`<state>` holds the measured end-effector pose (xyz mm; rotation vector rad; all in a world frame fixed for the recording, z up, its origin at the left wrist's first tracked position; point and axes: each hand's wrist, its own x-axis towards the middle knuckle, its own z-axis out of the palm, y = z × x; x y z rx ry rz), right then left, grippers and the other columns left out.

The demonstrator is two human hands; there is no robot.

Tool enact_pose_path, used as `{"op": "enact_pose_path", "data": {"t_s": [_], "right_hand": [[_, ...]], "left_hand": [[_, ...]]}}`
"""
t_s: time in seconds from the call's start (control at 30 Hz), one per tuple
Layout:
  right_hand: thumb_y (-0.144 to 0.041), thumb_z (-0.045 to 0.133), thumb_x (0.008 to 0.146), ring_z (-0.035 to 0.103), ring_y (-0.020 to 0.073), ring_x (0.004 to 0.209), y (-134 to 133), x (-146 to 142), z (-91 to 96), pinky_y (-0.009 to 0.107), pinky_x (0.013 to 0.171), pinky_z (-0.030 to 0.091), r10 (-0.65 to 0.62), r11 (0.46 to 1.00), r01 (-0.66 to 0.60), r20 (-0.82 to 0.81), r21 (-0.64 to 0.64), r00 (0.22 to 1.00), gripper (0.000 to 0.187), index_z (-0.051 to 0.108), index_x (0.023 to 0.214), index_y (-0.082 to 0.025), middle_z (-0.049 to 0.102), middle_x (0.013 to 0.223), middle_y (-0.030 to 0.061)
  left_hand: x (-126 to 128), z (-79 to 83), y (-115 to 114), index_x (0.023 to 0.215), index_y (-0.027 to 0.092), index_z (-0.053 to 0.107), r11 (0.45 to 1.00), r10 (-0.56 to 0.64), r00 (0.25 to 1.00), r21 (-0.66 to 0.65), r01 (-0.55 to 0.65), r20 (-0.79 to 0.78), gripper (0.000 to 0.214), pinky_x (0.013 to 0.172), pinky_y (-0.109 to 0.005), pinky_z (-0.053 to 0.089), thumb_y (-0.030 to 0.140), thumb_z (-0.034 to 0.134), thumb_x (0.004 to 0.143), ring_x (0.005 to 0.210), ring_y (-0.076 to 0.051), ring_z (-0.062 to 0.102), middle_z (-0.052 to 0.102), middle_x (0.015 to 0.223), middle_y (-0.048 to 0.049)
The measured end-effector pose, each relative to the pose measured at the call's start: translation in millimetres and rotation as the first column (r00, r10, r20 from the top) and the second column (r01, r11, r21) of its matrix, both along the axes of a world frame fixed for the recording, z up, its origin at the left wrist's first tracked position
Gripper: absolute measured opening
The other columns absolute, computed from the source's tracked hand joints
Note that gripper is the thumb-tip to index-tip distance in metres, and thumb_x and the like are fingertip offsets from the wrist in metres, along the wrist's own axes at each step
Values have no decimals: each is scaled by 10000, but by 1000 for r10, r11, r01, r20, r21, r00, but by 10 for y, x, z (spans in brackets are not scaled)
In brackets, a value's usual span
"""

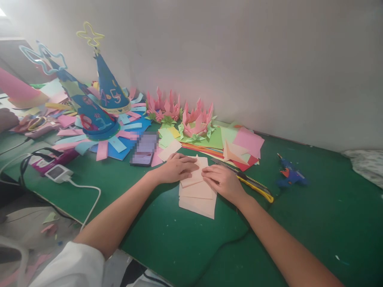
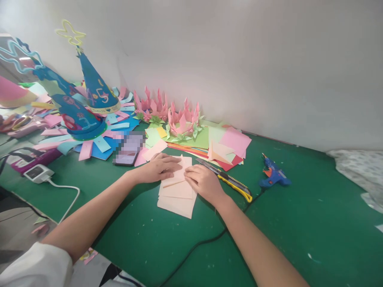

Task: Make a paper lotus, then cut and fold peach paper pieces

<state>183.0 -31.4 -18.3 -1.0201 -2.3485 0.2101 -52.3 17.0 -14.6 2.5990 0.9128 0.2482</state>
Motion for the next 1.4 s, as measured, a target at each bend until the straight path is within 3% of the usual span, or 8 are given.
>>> {"op": "enact_pose_path", "data": {"t_s": [0.2, 0.5, 0.7, 1.0, 1.4], "right_hand": [[-209, 538, 878, 637, 208, 922, 10, 11, -5, 380, 834, 509, -14, 1000, 13, -44, -20, 999, 167, 702, 904, -220, 715, 974, 37], [-205, 577, 855, 661, 193, 905, 16, 120, -2, 350, 827, 532, -27, 997, 18, -107, -82, 994, 126, 700, 836, -226, 722, 970, 28], [-205, 532, 891, 621, 188, 903, 11, 196, 18, 362, 810, 519, 136, 990, -137, 15, 32, 991, 170, 699, 913, -221, 699, 973, 51], [-189, 490, 905, 587, 188, 866, -18, 179, 74, 357, 796, 507, 188, 977, -201, 170, 68, 967, 188, 676, 932, -180, 671, 917, 73], [-164, 452, 916, 583, 185, 868, -36, 33, 44, 355, 805, 518, 261, 954, -285, 209, 93, 943, 203, 642, 989, -179, 665, 919, 72]], "left_hand": [[27, 37, -37, 1269, 434, 496, 1000, -3, 999, -2, 3, -51, 360, 1030, -463, 215, 409, 336, 948, 1176, -269, 324, 349, 1456, 60], [31, 106, -56, 1267, 457, 489, 998, -1, 997, -60, -4, -82, 360, 1056, -482, 186, 421, 320, 951, 1236, -278, 275, 292, 1485, 89], [35, 84, -52, 1246, 456, 512, 999, 8, 998, -52, -12, -67, 347, 1053, -471, 196, 411, 344, 946, 1225, -273, 292, 301, 1483, 91], [24, 49, -35, 1252, 459, 507, 998, -1, 998, -56, -2, -57, 355, 1057, -469, 193, 422, 328, 947, 1223, -267, 289, 295, 1484, 91], [25, 50, -36, 1239, 445, 525, 1000, -9, 998, -12, 9, -57, 350, 1049, -449, 199, 420, 333, 947, 1221, -261, 309, 338, 1466, 55]]}}
